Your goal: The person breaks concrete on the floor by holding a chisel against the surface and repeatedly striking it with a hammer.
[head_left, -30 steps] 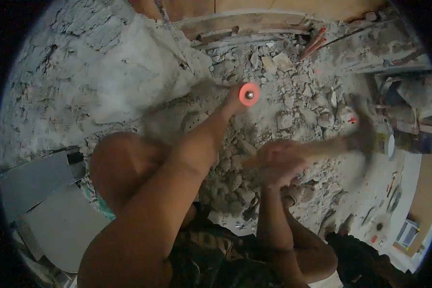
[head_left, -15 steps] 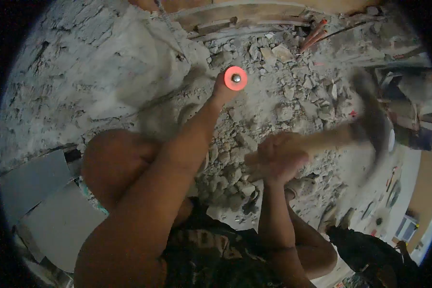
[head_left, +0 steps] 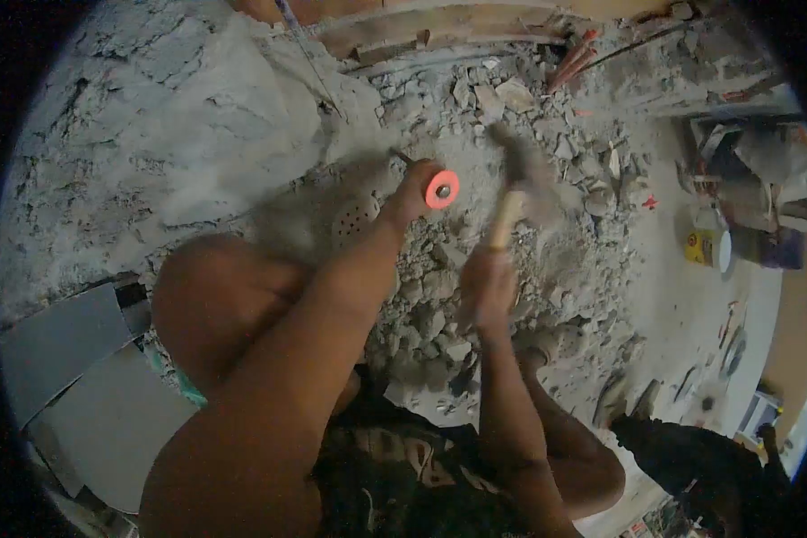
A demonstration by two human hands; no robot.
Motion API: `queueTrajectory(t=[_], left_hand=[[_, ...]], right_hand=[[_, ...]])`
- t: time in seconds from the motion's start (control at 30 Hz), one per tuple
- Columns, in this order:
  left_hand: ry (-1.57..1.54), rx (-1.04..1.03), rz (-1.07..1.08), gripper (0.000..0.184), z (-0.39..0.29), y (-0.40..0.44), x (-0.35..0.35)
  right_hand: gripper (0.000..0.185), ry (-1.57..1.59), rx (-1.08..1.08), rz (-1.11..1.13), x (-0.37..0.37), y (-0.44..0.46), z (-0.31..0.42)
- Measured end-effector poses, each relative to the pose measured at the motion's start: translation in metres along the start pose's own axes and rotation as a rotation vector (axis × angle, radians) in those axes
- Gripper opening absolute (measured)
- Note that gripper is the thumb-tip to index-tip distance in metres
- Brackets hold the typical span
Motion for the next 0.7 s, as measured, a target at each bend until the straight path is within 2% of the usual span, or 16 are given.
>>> queueTrajectory(t=[0.03,0.1,0.13,0.2,0.27,0.3,0.33,0.37,0.4,0.43,0.5,0.53,0.57,0.63,0.67,0.7], left_hand=[[-0.001,0.005,0.011,0.037,0.004,0.005,-0.002],[-0.095,0.032,-0.132,0.041,0.023,0.013,-0.005],[0.068,0.098,-0.142,0.042,-0.001,0.024,0.014],[0.12,0.127,-0.096,0.043,0.004,0.033,0.011],[0.137,0.148,-0.093,0.035,0.001,0.035,0.018],[0.145,0.139,-0.092,0.035,0.003,0.037,0.021],[-0.08,0.113,0.05,0.03,0.01,0.034,0.009],[-0.306,0.079,0.196,0.025,0.018,0.032,-0.015],[-0.706,0.107,0.153,0.017,0.074,0.024,-0.057],[-0.701,0.091,0.164,0.017,0.052,0.034,-0.046],[0.172,-0.012,0.082,0.016,0.005,0.015,-0.021],[-0.352,0.277,0.079,0.018,0.08,-0.002,-0.06],[-0.357,0.273,0.089,0.018,0.056,0.004,-0.052],[-0.09,0.175,0.128,0.027,-0.014,0.014,-0.013],[0.187,0.123,0.15,0.035,-0.009,0.016,-0.011],[0.194,0.132,0.154,0.035,-0.003,0.02,-0.011]], right_hand=[[0.053,0.046,-0.038,-0.104,0.005,-0.003,0.021],[0.056,-0.024,0.201,-0.091,-0.012,-0.023,0.086],[0.056,-0.023,0.194,-0.101,-0.015,-0.025,0.091],[0.054,0.522,0.588,0.336,-0.047,-0.037,0.126],[0.049,0.192,0.503,0.205,-0.016,-0.02,0.052],[0.049,0.435,0.161,0.228,0.018,0.003,-0.043],[0.051,0.687,-0.178,0.159,0.052,0.017,-0.137],[0.051,0.257,-0.137,0.127,0.047,0.009,-0.126],[0.053,-0.168,-0.085,0.088,0.035,0.004,-0.109],[0.053,-0.158,-0.069,0.084,0.033,0.011,-0.105],[0.047,-0.128,-0.002,-0.059,0.049,0.001,-0.094],[0.048,-0.253,-0.017,-0.087,0.049,0.001,-0.073],[0.048,-0.251,-0.015,-0.099,0.04,-0.001,-0.044],[0.06,0.078,0.16,-0.143,0.015,-0.011,0.032],[0.061,0.344,0.144,-0.105,0.011,-0.013,0.054],[0.063,0.61,0.122,-0.068,0.007,-0.017,0.071]])
Point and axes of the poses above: each hand's wrist, its own y-axis towards the middle knuckle, its own x-axis out of the back of the hand, z = x × y, the point moved 8 cm from there along y, towards the middle knuckle, and after that the axes turned 14 degrees about y, right-handed, at the moved point
